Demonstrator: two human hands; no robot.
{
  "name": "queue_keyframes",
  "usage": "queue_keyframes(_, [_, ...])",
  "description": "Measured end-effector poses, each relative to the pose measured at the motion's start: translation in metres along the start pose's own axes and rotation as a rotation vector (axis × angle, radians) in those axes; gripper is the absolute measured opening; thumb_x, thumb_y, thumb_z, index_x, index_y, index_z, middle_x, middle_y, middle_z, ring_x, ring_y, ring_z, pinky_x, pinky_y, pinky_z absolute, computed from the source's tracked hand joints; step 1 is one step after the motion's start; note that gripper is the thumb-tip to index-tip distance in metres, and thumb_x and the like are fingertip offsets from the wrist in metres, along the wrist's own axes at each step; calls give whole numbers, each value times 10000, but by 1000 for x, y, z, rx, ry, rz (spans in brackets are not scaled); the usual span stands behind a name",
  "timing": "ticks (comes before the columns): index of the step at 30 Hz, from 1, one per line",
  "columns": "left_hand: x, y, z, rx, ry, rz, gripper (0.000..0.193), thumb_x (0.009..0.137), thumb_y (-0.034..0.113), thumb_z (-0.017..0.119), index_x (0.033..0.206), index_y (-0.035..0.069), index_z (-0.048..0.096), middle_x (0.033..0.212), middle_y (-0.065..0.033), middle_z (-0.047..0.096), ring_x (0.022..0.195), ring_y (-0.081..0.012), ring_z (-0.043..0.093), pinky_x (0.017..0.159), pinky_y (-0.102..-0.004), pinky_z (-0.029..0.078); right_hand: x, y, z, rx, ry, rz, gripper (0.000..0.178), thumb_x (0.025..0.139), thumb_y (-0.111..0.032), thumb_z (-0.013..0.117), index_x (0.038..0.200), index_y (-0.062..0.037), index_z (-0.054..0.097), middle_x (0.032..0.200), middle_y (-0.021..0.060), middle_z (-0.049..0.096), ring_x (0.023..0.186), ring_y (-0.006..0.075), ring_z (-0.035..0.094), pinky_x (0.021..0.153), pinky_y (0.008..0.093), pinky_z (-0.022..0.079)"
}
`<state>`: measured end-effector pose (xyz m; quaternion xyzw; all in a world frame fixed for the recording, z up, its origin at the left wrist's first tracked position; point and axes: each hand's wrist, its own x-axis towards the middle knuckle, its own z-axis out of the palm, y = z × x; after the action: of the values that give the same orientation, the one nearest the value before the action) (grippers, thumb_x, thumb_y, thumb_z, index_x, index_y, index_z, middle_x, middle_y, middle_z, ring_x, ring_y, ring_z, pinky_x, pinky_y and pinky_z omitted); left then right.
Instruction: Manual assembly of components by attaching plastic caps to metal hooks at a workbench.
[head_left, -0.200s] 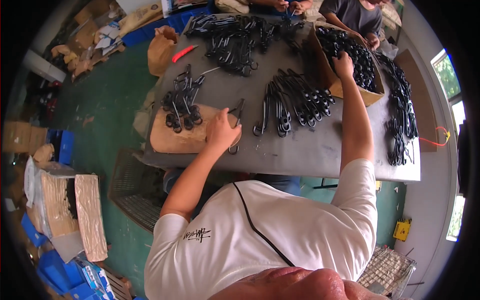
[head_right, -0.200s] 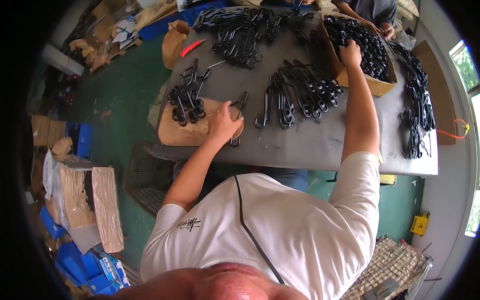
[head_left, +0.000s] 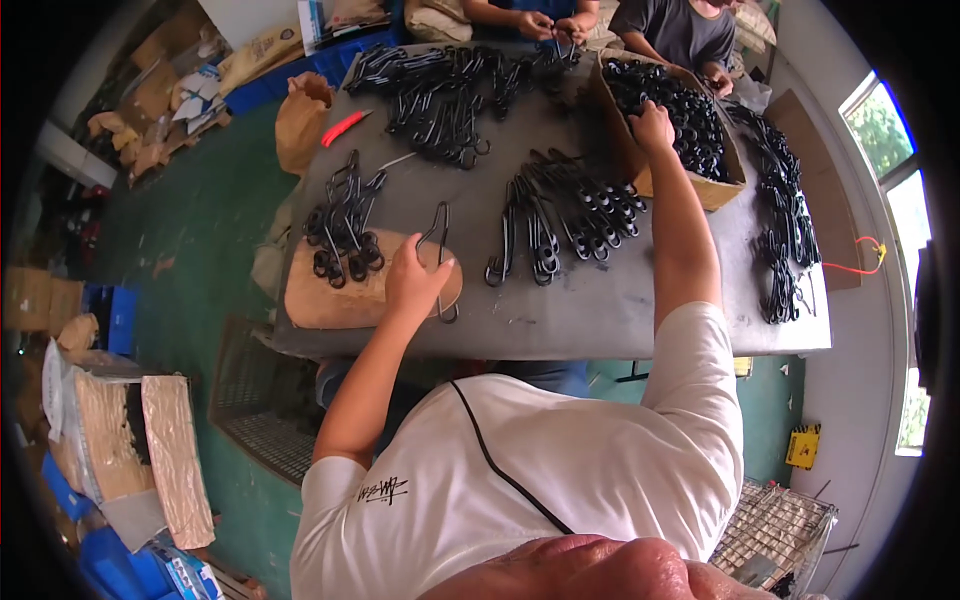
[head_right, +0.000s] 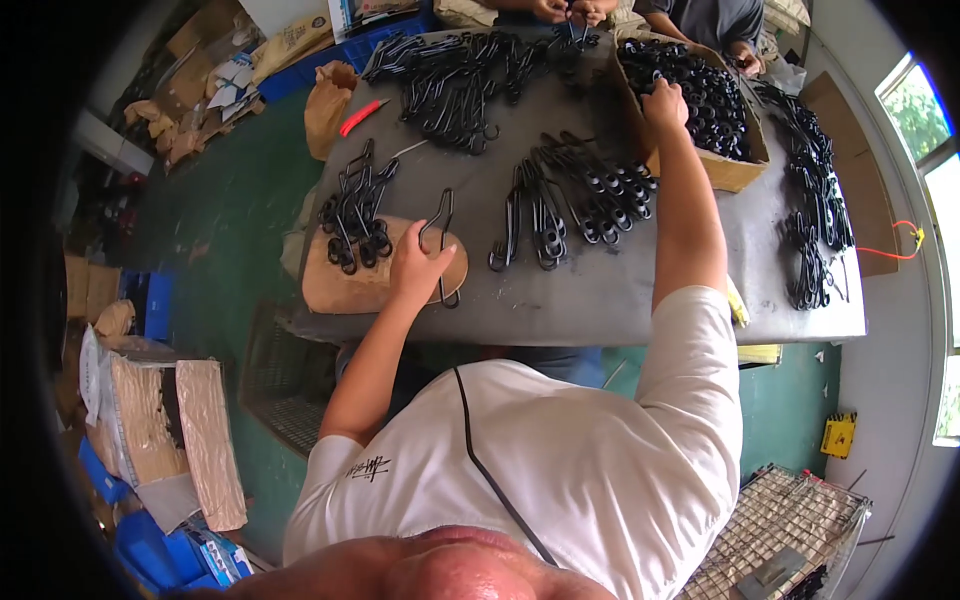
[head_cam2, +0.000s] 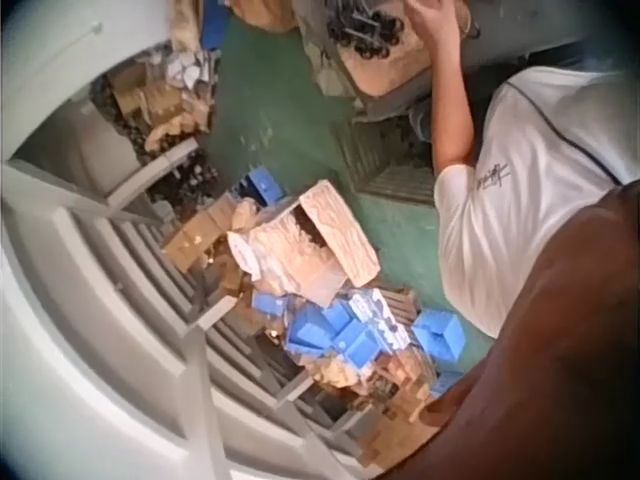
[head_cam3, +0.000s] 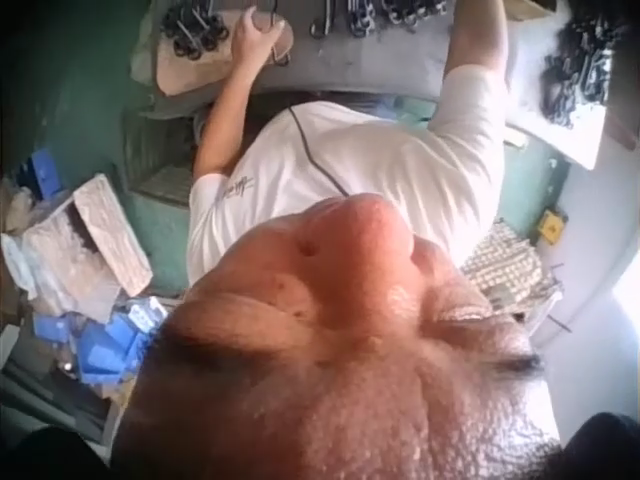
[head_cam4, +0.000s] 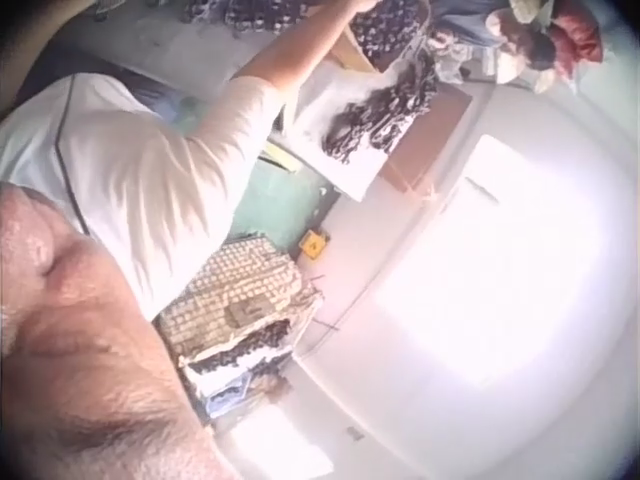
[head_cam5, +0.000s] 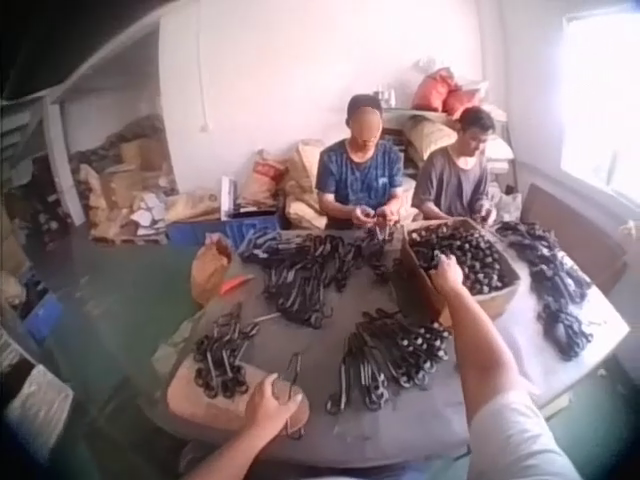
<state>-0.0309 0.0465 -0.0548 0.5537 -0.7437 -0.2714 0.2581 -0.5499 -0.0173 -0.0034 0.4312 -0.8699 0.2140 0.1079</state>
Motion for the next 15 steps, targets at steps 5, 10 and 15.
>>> queue_keyframes(5, [-11,-5,-9,-144,55,-35,708,761,337,804,1317,4,521,960,-104,594,860,-239,579,798,-373,495,-1,-15,6,133,206,90,395,837,-325,659,1108,-38,637,1163,211,612,1034,393,633,901,471,516])
queue_keyframes(10, [-9,-16,-15,-398,127,-94,719,770,377,817,1303,-13,533,890,-55,543,788,-176,527,731,-323,469,-2,1,6,808,333,189,339,854,-254,634,939,67,700,808,120,705,647,183,671,636,313,512])
queue_keyframes(15, [13,5,-11,-503,132,-123,751,774,389,817,1307,-43,512,876,-48,531,787,-144,524,712,-302,463,7,75,4,1330,218,324,381,901,-146,533,1244,13,571,905,82,653,692,203,650,617,285,502])
